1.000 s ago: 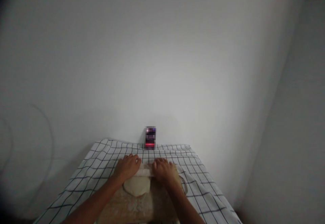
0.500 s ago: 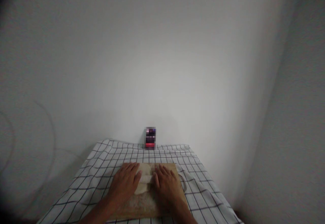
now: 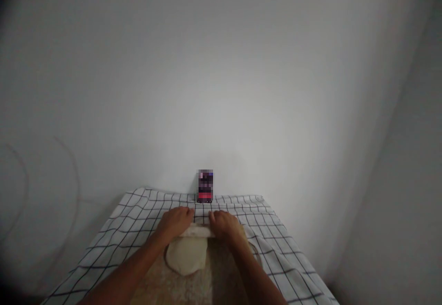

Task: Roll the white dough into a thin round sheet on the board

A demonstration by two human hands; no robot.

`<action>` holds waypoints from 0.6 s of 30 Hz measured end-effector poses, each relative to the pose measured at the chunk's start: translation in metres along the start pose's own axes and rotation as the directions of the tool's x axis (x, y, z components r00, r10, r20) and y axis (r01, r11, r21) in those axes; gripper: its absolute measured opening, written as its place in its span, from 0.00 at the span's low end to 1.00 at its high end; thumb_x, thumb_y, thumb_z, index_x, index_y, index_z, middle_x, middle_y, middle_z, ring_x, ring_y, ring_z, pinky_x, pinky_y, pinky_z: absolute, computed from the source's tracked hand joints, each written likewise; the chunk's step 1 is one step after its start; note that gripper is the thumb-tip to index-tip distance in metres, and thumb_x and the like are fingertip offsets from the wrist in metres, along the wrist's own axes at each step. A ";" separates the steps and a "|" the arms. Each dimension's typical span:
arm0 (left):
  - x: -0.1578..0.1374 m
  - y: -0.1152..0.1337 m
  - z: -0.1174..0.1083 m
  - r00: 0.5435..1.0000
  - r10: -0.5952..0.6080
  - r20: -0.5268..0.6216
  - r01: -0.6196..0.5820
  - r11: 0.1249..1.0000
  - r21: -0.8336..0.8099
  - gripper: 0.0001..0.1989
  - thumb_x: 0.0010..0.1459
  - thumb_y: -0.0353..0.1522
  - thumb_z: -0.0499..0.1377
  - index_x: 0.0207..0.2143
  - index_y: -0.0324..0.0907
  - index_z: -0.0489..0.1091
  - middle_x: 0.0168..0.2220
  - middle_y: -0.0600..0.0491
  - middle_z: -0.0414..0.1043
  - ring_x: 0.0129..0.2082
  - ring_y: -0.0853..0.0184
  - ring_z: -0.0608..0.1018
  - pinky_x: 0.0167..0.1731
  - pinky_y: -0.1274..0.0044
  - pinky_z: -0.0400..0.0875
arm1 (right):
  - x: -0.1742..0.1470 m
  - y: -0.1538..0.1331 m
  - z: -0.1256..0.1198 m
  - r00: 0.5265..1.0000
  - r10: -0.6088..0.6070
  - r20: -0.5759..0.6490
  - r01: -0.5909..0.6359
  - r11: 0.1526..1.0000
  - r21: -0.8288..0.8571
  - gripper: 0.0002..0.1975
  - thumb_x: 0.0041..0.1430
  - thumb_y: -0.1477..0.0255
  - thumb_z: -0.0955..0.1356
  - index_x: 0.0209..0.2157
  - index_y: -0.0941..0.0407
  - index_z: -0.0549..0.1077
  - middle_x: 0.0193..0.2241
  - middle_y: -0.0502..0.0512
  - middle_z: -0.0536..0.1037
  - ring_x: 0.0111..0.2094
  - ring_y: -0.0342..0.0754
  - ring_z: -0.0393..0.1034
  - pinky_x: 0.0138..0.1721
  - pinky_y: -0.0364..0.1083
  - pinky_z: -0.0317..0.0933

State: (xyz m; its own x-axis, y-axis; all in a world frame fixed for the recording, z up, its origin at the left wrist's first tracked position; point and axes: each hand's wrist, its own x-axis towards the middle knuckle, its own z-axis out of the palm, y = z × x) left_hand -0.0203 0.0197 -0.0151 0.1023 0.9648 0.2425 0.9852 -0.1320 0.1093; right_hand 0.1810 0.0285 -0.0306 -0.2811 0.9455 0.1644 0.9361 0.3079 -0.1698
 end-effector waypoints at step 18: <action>-0.032 0.009 -0.008 0.995 0.040 -0.087 -0.034 0.997 0.064 0.18 0.68 0.34 0.48 0.45 0.41 0.78 0.47 0.40 0.80 0.50 0.51 0.79 0.46 0.62 0.72 | -0.026 -0.003 0.001 0.994 -0.110 -0.022 0.107 0.990 -0.091 0.18 0.72 0.69 0.57 0.49 0.52 0.76 0.49 0.59 0.81 0.52 0.54 0.74 0.51 0.52 0.65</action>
State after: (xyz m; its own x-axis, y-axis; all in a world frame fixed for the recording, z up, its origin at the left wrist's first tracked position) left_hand -0.0157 -0.0141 -0.0138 0.1290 0.9354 0.3291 0.9879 -0.1499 0.0387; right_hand 0.1857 0.0030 -0.0360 -0.3773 0.9034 0.2037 0.9160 0.3965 -0.0616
